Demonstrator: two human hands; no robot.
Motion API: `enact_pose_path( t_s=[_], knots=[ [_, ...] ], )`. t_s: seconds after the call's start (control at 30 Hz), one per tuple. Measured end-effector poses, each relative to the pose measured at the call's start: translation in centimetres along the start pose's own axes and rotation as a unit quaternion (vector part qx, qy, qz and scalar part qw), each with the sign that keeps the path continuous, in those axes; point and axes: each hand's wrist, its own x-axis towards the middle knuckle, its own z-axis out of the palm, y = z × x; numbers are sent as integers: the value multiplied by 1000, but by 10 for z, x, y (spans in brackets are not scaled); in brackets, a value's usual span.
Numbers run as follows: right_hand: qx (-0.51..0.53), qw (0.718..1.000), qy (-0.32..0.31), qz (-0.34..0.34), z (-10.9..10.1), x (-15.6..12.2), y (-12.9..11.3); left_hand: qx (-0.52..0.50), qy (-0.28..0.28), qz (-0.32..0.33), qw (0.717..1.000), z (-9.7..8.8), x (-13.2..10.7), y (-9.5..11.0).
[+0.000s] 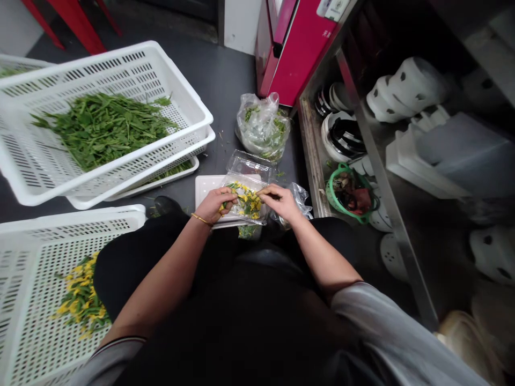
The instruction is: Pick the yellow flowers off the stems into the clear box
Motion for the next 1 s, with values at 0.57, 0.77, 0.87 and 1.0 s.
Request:
enact_pose_path(
  t_s=[0.57,0.77,0.87,1.0],
  knots=[
    [287,919,-153,222,28,37,3,-28,14,55,998,-3,7,5],
    [315,929,-76,176,27,28,-9,-31,-59,10,998,-1,2,2],
    [254,959,-34,125,34,26,-8,21,-52,-4,998,4,-2,-2],
    [143,988,-11,53,36,32,-12,23,-32,8,999,4,-6,0]
  ],
)
